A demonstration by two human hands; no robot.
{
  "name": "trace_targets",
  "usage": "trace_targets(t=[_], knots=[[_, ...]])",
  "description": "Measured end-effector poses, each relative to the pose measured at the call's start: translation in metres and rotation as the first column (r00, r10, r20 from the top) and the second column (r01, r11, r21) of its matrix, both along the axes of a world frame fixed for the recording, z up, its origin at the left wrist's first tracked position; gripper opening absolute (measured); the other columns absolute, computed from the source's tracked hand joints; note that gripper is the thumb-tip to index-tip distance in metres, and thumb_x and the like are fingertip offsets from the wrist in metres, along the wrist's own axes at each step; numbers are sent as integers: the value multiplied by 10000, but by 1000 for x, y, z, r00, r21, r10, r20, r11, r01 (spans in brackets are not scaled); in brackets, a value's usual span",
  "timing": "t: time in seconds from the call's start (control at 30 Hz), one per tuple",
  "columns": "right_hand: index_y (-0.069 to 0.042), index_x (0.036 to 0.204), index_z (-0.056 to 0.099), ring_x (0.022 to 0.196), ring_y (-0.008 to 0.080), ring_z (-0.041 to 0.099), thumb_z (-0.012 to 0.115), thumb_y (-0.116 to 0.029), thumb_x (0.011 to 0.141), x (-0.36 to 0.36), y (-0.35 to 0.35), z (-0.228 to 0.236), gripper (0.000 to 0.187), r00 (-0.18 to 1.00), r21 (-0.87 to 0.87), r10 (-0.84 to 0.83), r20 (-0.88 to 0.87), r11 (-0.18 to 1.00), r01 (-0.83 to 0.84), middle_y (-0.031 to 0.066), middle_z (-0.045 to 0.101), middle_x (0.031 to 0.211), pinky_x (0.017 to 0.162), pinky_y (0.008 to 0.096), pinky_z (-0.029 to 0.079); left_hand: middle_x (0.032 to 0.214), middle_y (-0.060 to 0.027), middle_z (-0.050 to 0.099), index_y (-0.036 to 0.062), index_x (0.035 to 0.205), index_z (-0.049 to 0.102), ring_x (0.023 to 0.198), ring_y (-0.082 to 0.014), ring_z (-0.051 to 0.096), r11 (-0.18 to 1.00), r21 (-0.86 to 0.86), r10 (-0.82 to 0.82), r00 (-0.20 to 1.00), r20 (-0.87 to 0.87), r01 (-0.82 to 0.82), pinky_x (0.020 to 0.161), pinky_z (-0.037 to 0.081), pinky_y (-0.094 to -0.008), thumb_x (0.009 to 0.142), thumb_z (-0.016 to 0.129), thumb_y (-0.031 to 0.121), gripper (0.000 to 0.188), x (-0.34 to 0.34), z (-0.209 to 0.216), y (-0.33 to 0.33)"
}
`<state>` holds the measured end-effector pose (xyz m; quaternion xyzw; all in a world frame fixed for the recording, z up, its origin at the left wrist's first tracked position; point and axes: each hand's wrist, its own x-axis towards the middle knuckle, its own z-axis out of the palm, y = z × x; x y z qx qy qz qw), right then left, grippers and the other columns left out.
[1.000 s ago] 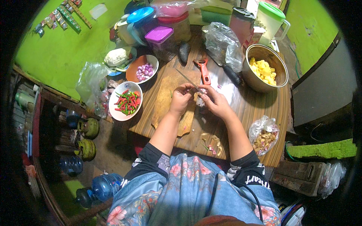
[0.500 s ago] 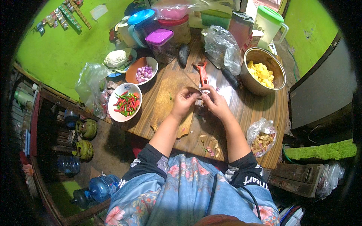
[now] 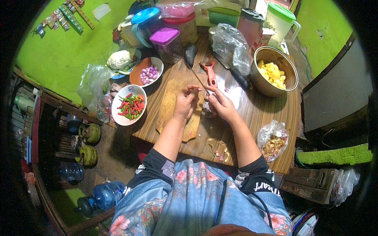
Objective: The person peels small shallots one by one using a knife on a wooden cutting board. The peeled shallots are placed on the board while the skins are discarded. Other ingredients such as red chilies, onions, and potatoes are visible nearby.
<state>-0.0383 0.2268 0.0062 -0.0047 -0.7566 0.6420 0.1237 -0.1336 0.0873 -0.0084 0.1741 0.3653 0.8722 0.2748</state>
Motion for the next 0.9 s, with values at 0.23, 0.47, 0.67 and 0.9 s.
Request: trace_targets(t=[0.23,0.47,0.67,0.9], knots=[[-162,1210,470,529,103,522,461,-373,892,2,-1,5,382,998,7,27,62,1000,-28,19,538,637,518,252,424,877,-38,627,47,929,600,601,-42,458,994,-67,80,994,-70,-85,537,357,-175,825,571,12,114,6,4,3],[-149,1168,477,533,120,552,477,-364,887,2,-4,7,354,999,56,-26,47,998,24,33,570,650,515,265,441,803,-2,613,55,894,611,594,-37,459,992,-98,67,989,-135,-80,531,352,-171,804,612,34,92,5,0,3],[-119,1119,484,534,111,537,489,-365,883,1,-3,4,341,998,-33,-21,67,999,23,29,555,644,516,258,434,784,4,607,52,905,620,588,-46,468,989,-128,54,984,-169,-77,528,358,-177,804,614,44,102,7,1,3],[-75,1058,472,608,59,473,518,-289,891,-6,-1,-11,275,996,-331,67,-53,940,-81,-8,508,741,513,222,399,780,-3,604,56,940,592,583,-46,471,983,-165,64,991,-120,-84,516,359,-178,806,619,62,137,11,9,5]])
